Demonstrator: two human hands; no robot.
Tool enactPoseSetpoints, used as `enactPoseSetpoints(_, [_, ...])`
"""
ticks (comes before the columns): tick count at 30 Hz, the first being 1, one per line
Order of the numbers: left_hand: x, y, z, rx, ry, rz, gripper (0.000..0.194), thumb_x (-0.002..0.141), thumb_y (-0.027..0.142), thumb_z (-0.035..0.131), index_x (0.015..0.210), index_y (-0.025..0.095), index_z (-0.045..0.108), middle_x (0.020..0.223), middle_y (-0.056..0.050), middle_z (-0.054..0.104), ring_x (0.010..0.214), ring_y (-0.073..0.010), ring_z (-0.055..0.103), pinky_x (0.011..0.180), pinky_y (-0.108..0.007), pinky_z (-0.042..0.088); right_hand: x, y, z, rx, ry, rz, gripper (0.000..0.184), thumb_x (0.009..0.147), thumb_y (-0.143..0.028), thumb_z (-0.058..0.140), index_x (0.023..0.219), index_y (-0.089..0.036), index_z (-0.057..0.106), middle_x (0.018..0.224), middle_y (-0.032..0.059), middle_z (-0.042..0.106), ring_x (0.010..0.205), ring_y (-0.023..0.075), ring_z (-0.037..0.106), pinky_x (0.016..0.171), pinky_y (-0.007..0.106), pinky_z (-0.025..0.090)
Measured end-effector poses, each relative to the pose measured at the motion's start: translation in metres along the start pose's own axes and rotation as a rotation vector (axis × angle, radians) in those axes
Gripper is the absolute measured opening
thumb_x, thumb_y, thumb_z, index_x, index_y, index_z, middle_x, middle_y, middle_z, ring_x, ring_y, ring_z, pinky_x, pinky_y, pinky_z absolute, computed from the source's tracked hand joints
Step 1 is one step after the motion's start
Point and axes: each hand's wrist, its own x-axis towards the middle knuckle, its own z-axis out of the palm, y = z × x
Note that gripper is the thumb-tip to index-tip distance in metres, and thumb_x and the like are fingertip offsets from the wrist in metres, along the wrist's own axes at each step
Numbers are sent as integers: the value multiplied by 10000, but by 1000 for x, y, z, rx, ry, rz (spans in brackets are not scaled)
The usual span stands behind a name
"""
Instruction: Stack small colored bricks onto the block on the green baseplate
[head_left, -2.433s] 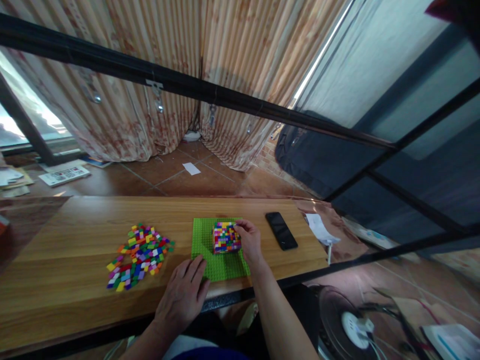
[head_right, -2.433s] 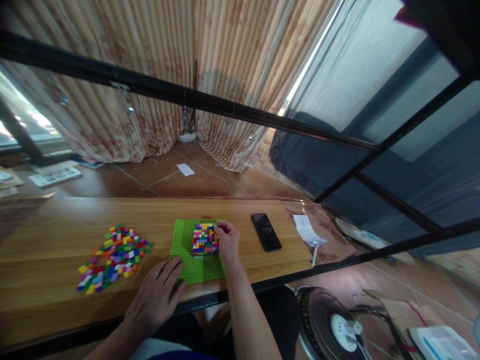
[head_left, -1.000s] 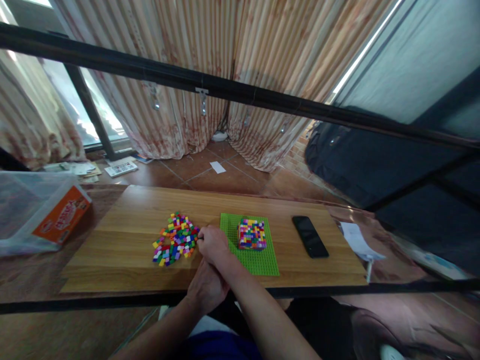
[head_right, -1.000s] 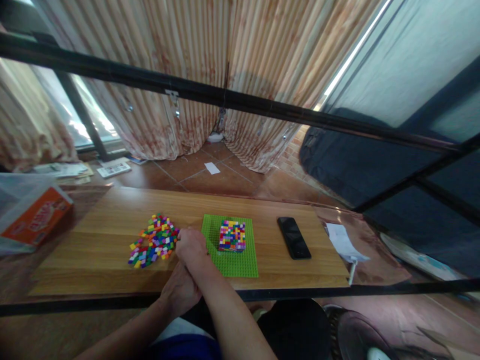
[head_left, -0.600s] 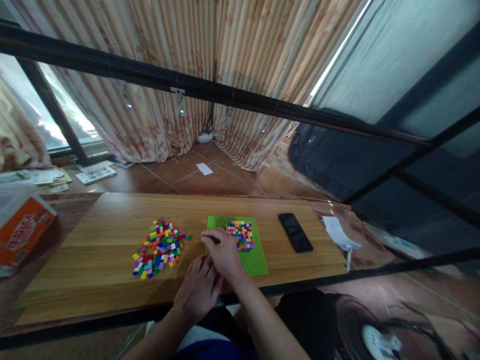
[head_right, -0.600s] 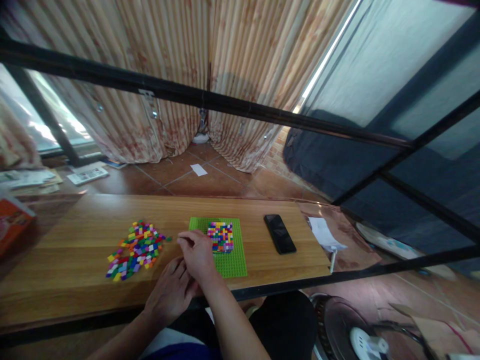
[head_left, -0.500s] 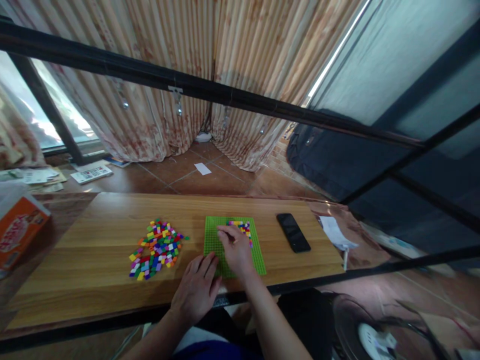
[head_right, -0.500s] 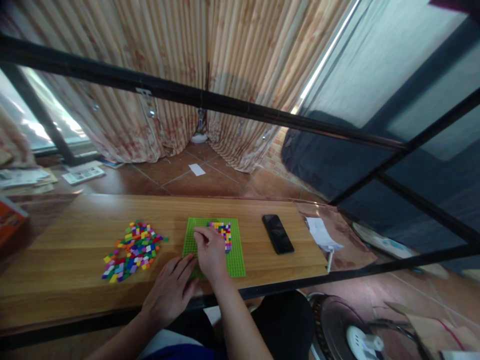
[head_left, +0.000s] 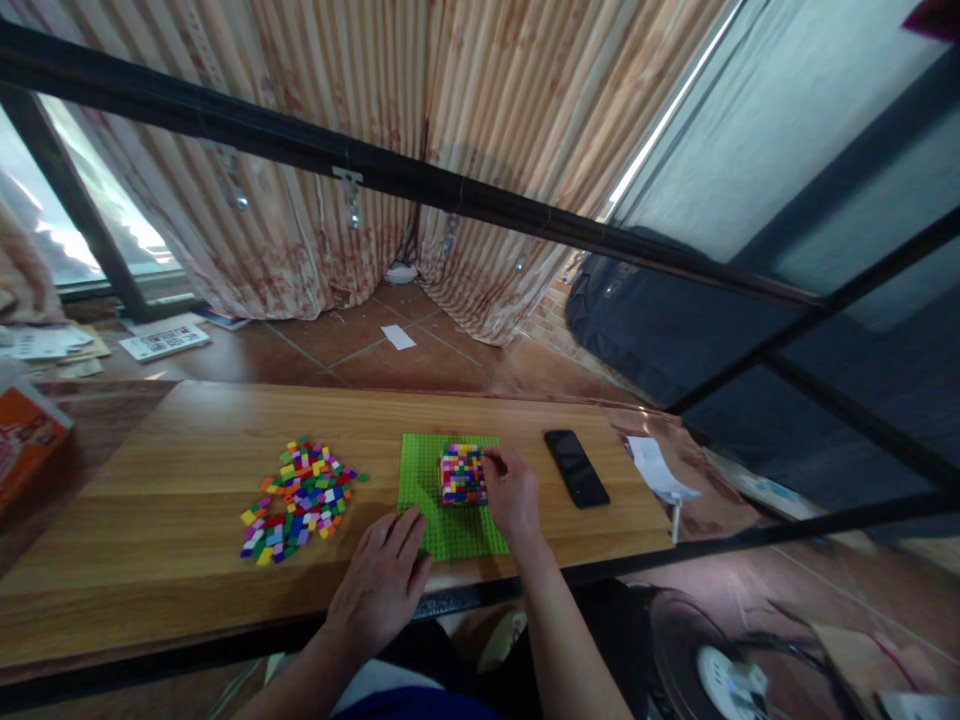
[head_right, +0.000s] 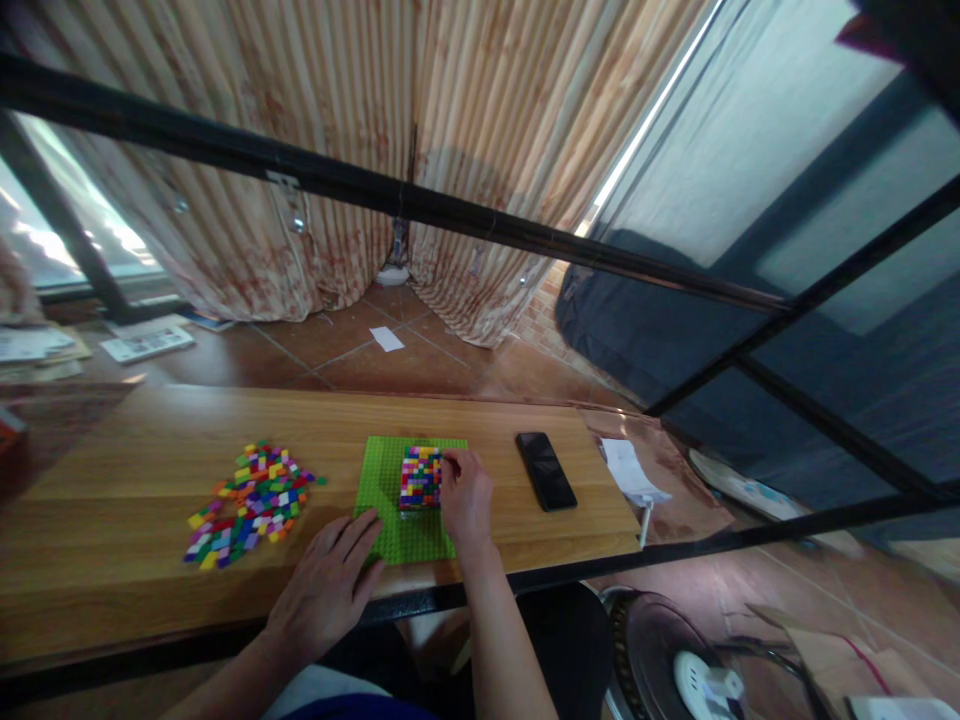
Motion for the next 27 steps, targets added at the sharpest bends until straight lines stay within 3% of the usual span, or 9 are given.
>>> enactPoseSetpoints(5, [0,0,-1,17,-2,15,369,891,330,516,1201,155,614,1257,-98,632,1098,-283,543,925,-438,475,7,-5,2,-200,-43,-109,215,871,-158,493,891,-181,706,919,73,638,902,187,581,811,295,451])
enactPoseSetpoints(10, [1,0,-1,11,-2,6,367,897,336,507,1203,167,616,1253,-93,635,1097,-279,546,937,-439,469,13,-2,4,-274,-62,-131,216,856,-139,511,887,-192,718,957,80,621,963,204,548,864,321,435])
enactPoseSetpoints(20, [1,-1,-1,-3,-2,9,374,893,341,516,1210,170,616,1262,-97,630,1101,-280,544,936,-437,470,17,5,12,39,21,43,164,751,-172,557,807,-188,711,884,44,637,795,163,602,740,284,494])
enactPoseSetpoints(27, [1,-1,-1,21,5,18,372,897,341,502,1200,160,621,1256,-99,634,1100,-281,544,938,-435,474,16,18,15,172,30,100,200,742,-261,590,883,-172,701,937,56,660,817,168,622,744,290,512])
